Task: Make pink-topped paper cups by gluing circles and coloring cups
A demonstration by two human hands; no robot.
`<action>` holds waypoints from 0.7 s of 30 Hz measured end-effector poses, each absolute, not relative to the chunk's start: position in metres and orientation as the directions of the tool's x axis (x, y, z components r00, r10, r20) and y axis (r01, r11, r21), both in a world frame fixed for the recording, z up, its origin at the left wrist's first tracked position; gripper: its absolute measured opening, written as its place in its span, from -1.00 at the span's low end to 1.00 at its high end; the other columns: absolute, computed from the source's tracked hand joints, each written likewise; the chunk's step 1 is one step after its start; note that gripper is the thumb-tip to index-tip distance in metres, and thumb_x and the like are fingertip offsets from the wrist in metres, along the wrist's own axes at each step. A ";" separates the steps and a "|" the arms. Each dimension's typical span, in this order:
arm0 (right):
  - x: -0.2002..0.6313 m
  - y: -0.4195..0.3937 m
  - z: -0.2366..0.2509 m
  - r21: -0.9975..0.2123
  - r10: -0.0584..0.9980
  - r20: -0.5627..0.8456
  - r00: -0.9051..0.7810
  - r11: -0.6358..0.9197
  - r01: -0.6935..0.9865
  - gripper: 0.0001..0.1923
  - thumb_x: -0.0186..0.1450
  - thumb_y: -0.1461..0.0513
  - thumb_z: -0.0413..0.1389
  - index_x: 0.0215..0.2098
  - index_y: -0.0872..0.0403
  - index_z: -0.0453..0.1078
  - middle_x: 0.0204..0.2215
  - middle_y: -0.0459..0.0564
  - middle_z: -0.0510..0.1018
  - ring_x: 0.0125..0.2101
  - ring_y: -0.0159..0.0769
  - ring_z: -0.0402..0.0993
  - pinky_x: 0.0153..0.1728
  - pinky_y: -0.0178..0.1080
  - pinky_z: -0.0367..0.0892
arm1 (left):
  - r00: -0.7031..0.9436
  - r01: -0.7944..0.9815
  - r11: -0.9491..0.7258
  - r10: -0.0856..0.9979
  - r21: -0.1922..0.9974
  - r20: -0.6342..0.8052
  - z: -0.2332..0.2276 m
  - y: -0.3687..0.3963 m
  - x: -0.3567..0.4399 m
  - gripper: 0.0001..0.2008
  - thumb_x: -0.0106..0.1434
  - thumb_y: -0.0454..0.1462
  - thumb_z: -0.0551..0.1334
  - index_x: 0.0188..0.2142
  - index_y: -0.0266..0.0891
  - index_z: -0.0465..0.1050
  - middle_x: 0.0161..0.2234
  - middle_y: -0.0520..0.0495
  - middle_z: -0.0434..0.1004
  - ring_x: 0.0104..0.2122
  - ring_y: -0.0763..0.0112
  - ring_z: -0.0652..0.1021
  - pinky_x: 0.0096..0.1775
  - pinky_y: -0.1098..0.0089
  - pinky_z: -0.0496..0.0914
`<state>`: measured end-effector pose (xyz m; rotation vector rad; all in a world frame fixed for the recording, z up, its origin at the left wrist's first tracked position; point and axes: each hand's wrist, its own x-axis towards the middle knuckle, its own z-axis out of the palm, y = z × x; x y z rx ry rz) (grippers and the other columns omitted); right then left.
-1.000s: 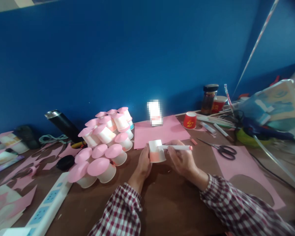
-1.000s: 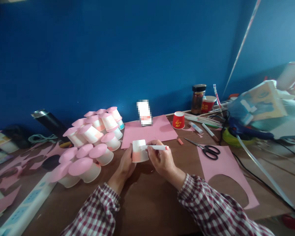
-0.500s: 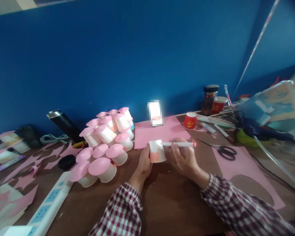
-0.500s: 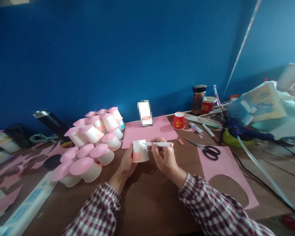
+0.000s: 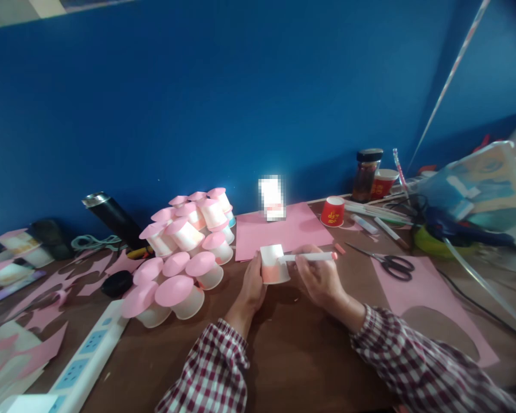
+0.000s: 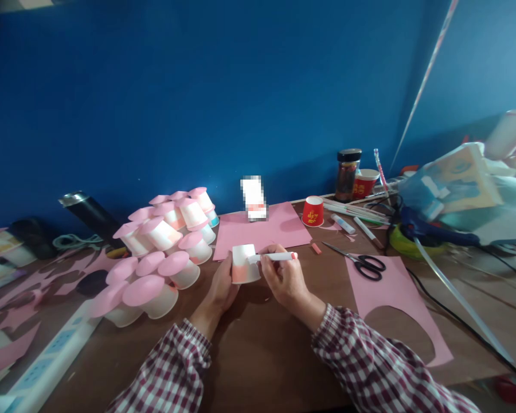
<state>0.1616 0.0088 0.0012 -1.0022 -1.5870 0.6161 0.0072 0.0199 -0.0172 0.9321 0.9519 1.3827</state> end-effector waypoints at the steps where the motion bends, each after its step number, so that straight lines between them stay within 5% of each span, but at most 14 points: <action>1: 0.161 0.008 0.001 -0.817 0.855 0.518 -0.033 0.505 0.277 -0.86 0.33 0.19 -0.02 -0.28 0.08 0.32 -0.47 -0.04 0.51 -0.48 -0.33 0.48 -0.47 -0.34 0.40 | -0.032 -0.339 -0.013 0.999 0.941 0.002 -0.015 0.019 0.007 -0.55 0.26 0.01 0.06 -0.19 -0.31 0.49 -0.10 -0.16 0.54 -0.03 0.16 0.45 0.03 0.23 0.28; 8: 0.161 0.007 0.002 -0.818 0.856 0.514 -0.060 0.509 0.267 -0.85 0.34 0.18 -0.03 -0.26 0.08 0.32 -0.46 -0.02 0.51 -0.49 -0.33 0.47 -0.49 -0.34 0.39 | -0.114 -0.121 -0.071 0.992 0.990 0.057 -0.005 0.015 0.006 -0.64 0.26 -0.07 0.11 -0.25 -0.31 0.51 -0.15 -0.16 0.56 -0.09 0.16 0.47 0.01 0.26 0.27; 21: 0.161 0.012 0.004 -0.855 0.866 0.496 0.058 0.476 0.204 -0.82 0.34 0.17 -0.02 -0.34 0.08 0.34 -0.54 -0.06 0.49 -0.52 -0.35 0.44 -0.49 -0.34 0.35 | -0.086 -0.236 -0.081 0.994 0.968 0.062 -0.012 0.018 0.004 -0.61 0.23 -0.04 0.14 -0.24 -0.33 0.51 -0.16 -0.16 0.57 -0.11 0.19 0.48 -0.03 0.29 0.28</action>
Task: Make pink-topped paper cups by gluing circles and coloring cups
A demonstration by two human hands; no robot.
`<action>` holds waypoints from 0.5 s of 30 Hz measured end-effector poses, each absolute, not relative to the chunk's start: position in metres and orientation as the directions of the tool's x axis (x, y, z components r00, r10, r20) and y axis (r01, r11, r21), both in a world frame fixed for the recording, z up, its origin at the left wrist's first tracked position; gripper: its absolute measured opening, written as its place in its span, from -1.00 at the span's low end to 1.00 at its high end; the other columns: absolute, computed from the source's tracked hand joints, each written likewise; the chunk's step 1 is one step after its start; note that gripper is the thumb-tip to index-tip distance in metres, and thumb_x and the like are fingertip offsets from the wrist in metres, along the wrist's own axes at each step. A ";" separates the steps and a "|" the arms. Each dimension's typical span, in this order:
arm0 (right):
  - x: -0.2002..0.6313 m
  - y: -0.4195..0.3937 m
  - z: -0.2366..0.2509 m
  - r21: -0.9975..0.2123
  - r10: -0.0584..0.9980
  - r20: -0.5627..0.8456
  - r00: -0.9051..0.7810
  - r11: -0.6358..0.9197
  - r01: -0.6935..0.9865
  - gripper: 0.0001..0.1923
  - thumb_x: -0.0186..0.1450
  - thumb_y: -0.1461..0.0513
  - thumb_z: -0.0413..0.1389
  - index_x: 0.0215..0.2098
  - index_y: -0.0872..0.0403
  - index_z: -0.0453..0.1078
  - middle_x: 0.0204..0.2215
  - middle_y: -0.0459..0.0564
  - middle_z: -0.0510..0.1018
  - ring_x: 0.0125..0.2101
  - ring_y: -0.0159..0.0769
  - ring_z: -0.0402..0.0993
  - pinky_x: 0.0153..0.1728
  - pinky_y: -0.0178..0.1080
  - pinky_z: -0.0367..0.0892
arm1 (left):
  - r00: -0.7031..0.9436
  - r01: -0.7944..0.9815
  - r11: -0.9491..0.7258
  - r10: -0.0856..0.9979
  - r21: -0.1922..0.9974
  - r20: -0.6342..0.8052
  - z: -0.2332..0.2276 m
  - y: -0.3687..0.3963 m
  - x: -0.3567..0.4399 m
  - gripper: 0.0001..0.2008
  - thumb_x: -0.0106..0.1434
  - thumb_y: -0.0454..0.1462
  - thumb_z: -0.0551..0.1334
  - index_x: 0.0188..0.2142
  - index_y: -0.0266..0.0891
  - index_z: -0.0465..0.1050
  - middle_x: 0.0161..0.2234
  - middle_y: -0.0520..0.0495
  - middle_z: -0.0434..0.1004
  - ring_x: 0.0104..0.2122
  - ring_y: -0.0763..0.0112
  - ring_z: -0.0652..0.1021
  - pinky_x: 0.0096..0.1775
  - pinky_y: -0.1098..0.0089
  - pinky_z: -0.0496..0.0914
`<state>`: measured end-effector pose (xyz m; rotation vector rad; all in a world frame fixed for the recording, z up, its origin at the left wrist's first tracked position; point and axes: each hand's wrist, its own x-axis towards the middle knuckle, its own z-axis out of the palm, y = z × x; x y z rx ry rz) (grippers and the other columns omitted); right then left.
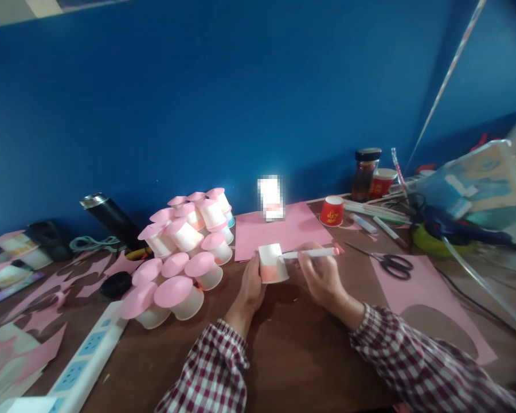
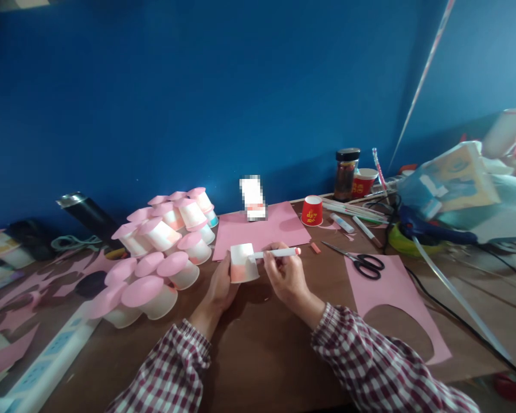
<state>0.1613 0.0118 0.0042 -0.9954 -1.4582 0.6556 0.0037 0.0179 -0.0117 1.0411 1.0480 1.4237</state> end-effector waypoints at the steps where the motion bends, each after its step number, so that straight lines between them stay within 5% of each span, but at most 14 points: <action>1: 0.161 0.013 0.005 -0.866 0.868 0.489 0.084 0.471 0.167 -0.81 0.34 0.17 -0.02 -0.36 0.09 0.34 -0.56 -0.07 0.48 -0.53 -0.36 0.43 -0.48 -0.34 0.34 | -0.074 -0.273 -0.084 0.995 0.958 0.066 -0.011 0.018 0.004 -0.60 0.23 -0.04 0.14 -0.22 -0.34 0.51 -0.15 -0.16 0.57 -0.10 0.19 0.48 -0.01 0.28 0.28; 7: 0.161 0.017 0.004 -0.880 0.861 0.475 0.185 0.469 0.075 -0.82 0.34 0.15 0.01 -0.30 0.09 0.35 -0.52 -0.08 0.48 -0.52 -0.39 0.39 -0.47 -0.33 0.33 | 0.006 -0.544 -0.031 0.999 0.839 0.041 -0.017 0.022 0.009 -0.54 0.23 0.01 0.13 -0.15 -0.33 0.48 -0.09 -0.18 0.53 0.03 0.20 0.42 0.09 0.25 0.21; 11: 0.160 0.013 0.003 -0.845 0.844 0.525 0.113 0.500 0.188 -0.77 0.36 0.16 -0.02 -0.09 0.07 0.33 -0.40 -0.02 0.53 -0.46 -0.36 0.43 -0.38 -0.29 0.37 | 0.001 -0.607 -0.021 1.000 0.795 0.027 -0.022 0.024 0.008 -0.58 0.23 0.01 0.14 -0.16 -0.29 0.47 -0.13 -0.16 0.53 0.07 0.17 0.39 0.11 0.20 0.20; 15: 0.159 0.008 0.001 -0.772 0.820 0.572 -0.007 0.541 0.332 -0.82 0.32 0.19 0.05 -0.13 0.05 0.36 -0.31 -0.01 0.54 -0.36 -0.31 0.49 -0.30 -0.29 0.38 | -0.037 -0.614 -0.008 0.999 0.789 -0.018 -0.023 0.023 0.006 -0.59 0.21 0.00 0.16 -0.08 -0.21 0.44 -0.05 -0.13 0.49 0.11 0.17 0.35 0.12 0.19 0.20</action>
